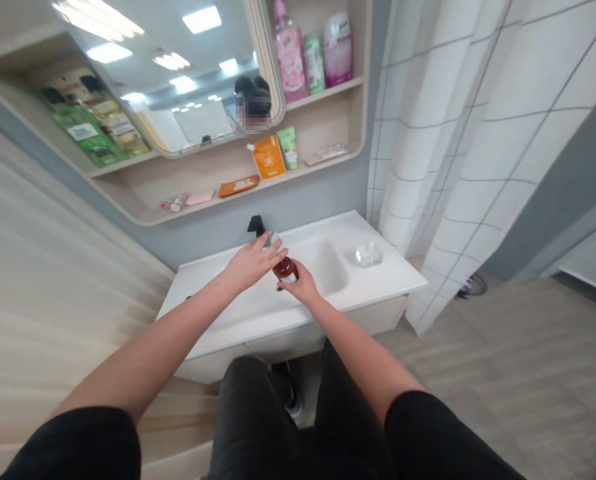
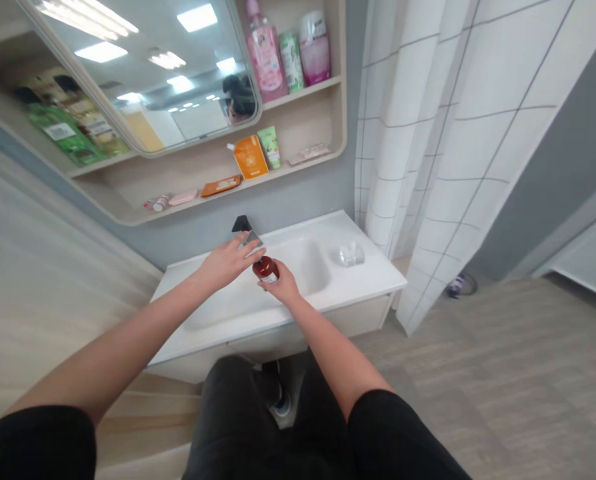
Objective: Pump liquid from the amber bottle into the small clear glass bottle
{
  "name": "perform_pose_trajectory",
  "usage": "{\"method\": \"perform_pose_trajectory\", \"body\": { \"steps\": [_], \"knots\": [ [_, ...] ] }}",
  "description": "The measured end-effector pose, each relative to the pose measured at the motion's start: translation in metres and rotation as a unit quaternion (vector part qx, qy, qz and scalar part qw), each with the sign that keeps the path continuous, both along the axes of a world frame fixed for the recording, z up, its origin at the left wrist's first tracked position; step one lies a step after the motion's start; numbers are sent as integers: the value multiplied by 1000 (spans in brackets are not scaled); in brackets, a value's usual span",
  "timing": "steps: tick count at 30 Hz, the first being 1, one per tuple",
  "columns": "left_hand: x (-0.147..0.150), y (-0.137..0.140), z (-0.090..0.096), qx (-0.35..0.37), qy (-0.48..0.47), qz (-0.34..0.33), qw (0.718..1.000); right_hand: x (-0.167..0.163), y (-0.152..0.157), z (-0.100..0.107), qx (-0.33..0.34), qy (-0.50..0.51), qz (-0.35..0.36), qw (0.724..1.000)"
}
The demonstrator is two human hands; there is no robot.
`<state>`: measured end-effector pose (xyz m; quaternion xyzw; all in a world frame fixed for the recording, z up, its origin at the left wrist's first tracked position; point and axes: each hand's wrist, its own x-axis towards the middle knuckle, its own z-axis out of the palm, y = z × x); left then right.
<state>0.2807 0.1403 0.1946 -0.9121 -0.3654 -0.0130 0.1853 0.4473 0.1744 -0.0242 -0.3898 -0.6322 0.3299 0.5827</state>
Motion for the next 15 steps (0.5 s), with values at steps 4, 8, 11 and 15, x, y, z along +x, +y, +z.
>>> {"method": "perform_pose_trajectory", "body": {
  "steps": [4,8,11,15],
  "knots": [
    [4,-2,3,9,5,-19,1000,0,0,-1,1,16,3,1000],
    [7,-5,6,39,26,-42,998,-2,3,-5,4,41,10,999],
    [8,-6,8,61,44,-62,995,-3,5,-8,15,64,14,998],
    [8,-6,10,76,53,-76,993,-3,7,-12,24,74,15,997]
  ]
}}
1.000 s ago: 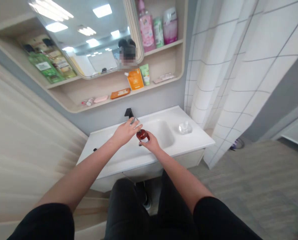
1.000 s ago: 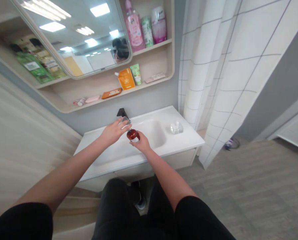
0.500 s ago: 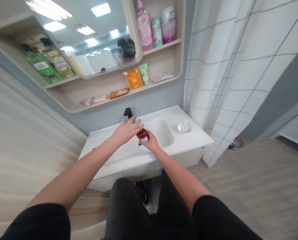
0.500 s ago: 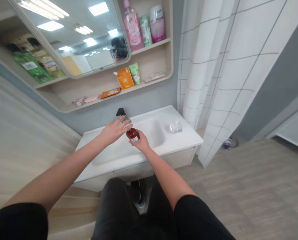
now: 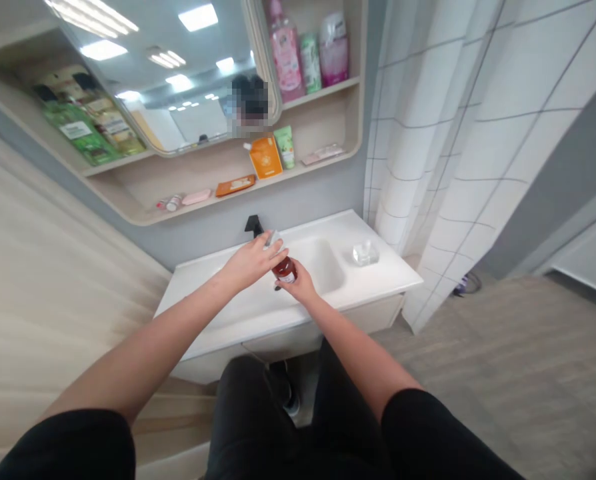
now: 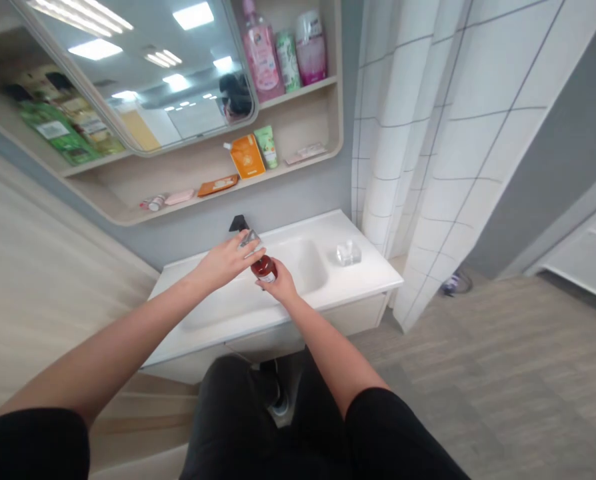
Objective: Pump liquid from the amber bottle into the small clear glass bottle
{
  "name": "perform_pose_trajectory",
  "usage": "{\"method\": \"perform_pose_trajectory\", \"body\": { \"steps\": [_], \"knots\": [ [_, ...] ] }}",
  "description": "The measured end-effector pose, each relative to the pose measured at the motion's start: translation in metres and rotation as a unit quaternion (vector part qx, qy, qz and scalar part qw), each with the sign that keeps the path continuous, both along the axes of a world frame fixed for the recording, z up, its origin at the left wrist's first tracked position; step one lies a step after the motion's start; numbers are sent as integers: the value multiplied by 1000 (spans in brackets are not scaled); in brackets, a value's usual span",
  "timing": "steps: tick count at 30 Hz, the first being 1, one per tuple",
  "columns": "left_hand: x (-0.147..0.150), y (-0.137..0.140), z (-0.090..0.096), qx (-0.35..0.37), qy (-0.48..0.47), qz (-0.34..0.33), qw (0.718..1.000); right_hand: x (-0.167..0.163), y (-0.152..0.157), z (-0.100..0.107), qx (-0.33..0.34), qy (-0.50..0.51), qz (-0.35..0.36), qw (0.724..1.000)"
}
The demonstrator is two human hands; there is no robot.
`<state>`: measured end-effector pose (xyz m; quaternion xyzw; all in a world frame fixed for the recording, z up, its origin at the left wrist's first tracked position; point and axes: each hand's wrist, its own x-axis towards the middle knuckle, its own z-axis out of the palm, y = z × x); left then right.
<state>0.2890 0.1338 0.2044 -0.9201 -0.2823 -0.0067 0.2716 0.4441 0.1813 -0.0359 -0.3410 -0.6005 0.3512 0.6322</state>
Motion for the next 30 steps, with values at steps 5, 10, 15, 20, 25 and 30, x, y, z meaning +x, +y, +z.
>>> {"method": "perform_pose_trajectory", "body": {
  "steps": [5,10,15,20,25,30],
  "knots": [
    [1,1,1,10,12,-9,1000,1,0,0,-8,-1,3,1000],
    [3,1,1,10,8,-13,1000,0,1,0,-16,3,8,1000],
    [2,1,1,15,21,-16,1000,0,0,0,-10,5,8,1000],
    [0,4,-1,25,32,-19,999,1,-1,2,-7,-8,5,1000],
    [-1,4,-1,14,19,-20,1000,1,0,1,-3,-9,4,1000],
    [1,3,0,-3,3,-19,1000,1,1,0,-3,-15,0,1000]
  ]
}}
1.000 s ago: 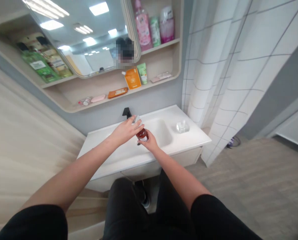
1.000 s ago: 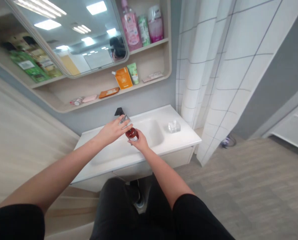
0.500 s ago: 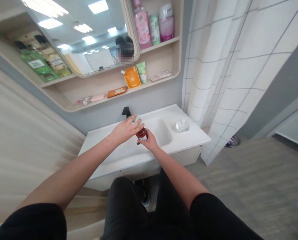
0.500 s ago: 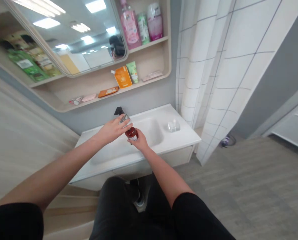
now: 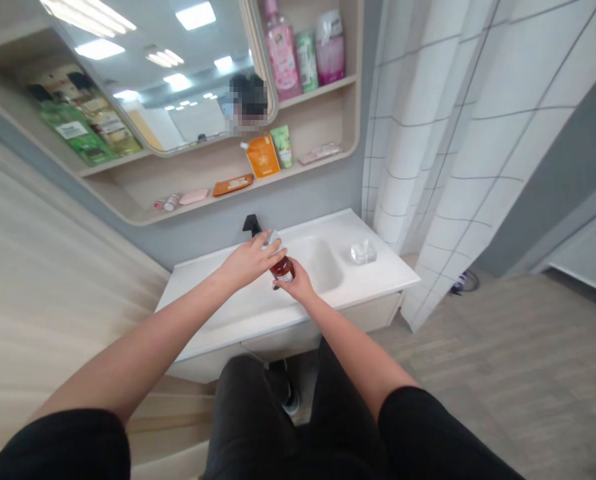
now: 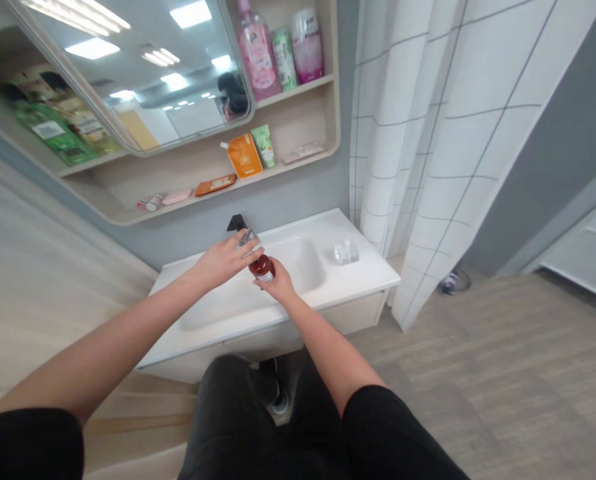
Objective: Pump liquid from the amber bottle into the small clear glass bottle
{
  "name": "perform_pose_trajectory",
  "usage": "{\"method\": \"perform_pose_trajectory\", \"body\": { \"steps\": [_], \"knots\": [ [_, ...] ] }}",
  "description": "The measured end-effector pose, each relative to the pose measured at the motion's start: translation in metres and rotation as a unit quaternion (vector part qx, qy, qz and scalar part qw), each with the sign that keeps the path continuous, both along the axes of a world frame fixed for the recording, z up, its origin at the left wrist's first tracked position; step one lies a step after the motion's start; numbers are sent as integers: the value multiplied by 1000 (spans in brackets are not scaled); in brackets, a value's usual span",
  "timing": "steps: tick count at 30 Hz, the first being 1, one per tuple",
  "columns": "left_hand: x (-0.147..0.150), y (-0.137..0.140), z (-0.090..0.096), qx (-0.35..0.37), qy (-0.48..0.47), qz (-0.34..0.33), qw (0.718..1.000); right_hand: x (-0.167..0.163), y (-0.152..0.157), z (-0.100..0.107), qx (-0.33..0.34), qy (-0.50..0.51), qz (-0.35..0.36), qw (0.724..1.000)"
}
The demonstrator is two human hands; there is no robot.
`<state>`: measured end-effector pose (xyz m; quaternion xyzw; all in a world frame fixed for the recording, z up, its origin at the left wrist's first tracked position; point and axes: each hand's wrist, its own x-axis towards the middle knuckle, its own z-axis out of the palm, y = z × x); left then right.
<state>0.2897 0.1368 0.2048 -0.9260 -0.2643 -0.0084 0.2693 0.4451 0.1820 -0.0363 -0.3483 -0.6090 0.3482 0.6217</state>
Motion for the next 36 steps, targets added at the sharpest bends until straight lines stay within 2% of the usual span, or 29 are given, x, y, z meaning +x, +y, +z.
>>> {"method": "perform_pose_trajectory", "body": {
  "steps": [8,15,18,21,26,28,30,32,34,36],
  "knots": [
    [-3,1,-2,10,5,3,1000,-1,-1,0,-7,11,2,1000],
    [-10,-1,-10,-12,-42,37,998,2,-4,6,-30,-6,16,999],
    [-19,-1,-18,-30,-76,64,995,2,-4,7,-24,-13,24,999],
    [-32,-2,-30,-37,-114,92,989,2,-5,7,-24,-24,63,997],
    [-56,-14,-58,-47,-211,145,966,1,-9,8,-26,-55,110,992],
    [-67,-20,-74,-66,-282,172,942,2,-9,8,-32,-75,120,989],
    [-79,-24,-95,-98,-384,200,896,2,-9,9,-46,-95,122,987],
    [-92,-25,-118,-147,-507,222,820,2,-9,9,-58,-99,118,986],
    [-106,-23,-142,-200,-615,244,723,3,-9,10,-63,-98,116,986],
    [-118,-19,-165,-232,-677,273,643,3,-9,11,-63,-102,103,987]
  ]
}}
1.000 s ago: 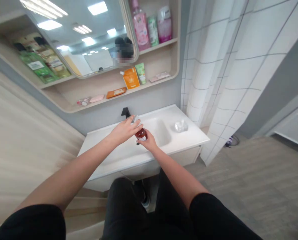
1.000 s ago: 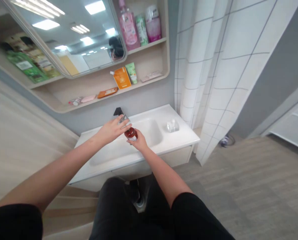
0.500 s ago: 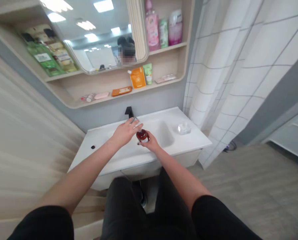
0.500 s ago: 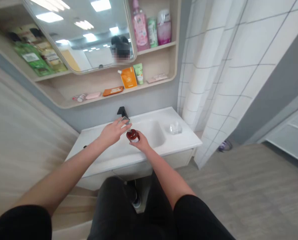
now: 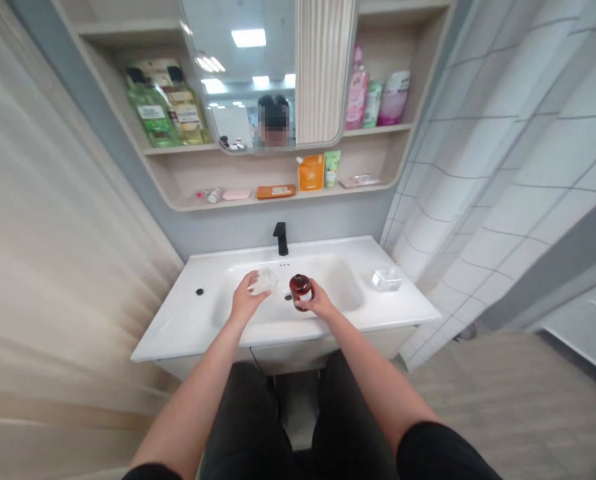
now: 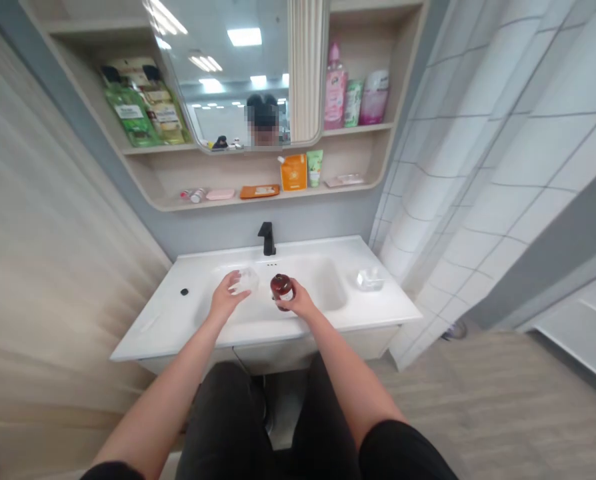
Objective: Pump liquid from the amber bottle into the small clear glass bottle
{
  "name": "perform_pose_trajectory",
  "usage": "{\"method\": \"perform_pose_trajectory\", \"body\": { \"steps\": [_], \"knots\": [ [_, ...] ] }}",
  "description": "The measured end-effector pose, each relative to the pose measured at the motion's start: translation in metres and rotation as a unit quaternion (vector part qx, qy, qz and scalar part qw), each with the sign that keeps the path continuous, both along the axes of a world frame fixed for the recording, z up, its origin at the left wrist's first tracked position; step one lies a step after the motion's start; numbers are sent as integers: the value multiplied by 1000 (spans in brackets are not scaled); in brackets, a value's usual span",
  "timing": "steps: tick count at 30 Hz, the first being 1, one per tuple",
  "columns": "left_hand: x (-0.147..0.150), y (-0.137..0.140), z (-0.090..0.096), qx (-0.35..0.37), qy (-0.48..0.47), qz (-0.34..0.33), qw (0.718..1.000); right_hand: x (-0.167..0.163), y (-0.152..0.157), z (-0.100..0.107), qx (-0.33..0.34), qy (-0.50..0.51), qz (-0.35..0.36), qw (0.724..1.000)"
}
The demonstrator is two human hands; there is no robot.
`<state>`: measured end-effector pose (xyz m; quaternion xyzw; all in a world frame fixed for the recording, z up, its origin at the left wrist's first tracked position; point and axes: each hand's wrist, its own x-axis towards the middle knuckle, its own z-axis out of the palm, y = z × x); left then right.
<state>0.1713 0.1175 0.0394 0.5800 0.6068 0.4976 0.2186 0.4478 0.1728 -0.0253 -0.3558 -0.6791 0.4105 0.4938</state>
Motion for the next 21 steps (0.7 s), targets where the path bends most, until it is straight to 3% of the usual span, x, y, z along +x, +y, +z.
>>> {"method": "perform_pose_trajectory", "body": {
  "steps": [5,10,13,21],
  "knots": [
    [-20,2,-47,-54,-70,47,995,2,0,3,-4,-9,-89,996],
    [-25,2,-72,-65,-57,30,996,26,-3,9,-4,2,-190,982],
    [-29,6,-79,-64,-43,16,997,65,-13,15,-7,4,-237,971],
    [-34,11,-91,-66,-21,3,998,211,-51,19,4,-5,-356,934]
  ]
}}
